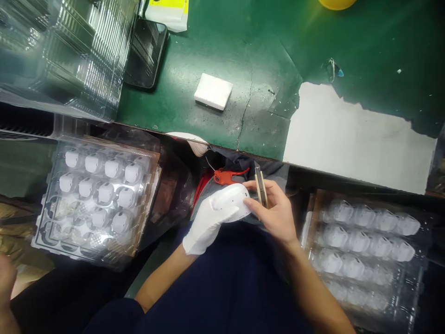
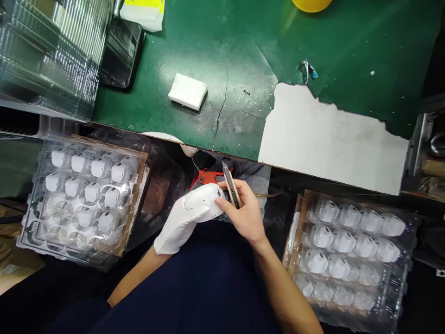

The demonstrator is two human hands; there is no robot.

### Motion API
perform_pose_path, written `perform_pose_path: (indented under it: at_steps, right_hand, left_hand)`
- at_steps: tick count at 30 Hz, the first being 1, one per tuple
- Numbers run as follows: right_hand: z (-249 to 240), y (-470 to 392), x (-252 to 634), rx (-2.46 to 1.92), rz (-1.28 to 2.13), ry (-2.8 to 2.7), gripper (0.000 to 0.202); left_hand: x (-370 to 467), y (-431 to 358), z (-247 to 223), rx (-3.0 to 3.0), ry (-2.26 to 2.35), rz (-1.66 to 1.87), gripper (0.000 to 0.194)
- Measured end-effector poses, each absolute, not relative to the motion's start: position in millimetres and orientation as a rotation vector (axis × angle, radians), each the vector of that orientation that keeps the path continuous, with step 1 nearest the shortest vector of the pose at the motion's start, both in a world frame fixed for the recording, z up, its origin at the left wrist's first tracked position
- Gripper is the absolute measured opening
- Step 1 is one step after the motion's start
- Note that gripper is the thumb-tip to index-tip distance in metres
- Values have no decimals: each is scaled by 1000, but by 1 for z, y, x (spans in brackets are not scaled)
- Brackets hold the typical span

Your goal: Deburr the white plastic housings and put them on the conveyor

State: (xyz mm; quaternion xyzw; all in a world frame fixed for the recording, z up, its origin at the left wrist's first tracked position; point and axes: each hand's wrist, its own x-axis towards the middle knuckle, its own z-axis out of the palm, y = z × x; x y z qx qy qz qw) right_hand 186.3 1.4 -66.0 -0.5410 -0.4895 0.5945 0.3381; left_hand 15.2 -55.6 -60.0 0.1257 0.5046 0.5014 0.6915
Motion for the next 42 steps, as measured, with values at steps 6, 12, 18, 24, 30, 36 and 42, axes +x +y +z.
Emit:
perform_pose_path:
  at_steps: [6,12,18,24,30,36,42]
  right_hand:
    - [-62,-22,197,-1500,1233,-1466,29]
    - [-55,-45,196,-1234,1334,-1641,46]
    - [-52,-45,191,-1120,1347,-1693,54]
    - [-54,-46,191,-1075,1341,-1694,62]
    - [-52,-47,190,-1072,1325,-1714,63]
    - [-48,-50,189,-1073,1330,-1734,63]
    - [-45,-50,190,-1070,1296,-1783,62]
  left_hand:
    - [12,-51,-54,256,1071,1214,53]
    - [13,-44,-46,306,1116,1250,48]
    - [14,-48,-48,250,1200,1255,48]
    - [15,-50,-48,235,1231,1270,48]
    - [18,-51,-51,301,1253,1286,45]
    - [15,-53,-51,362,1351,1257,41]
    - [8,-52,-44,435,1394,1207,39]
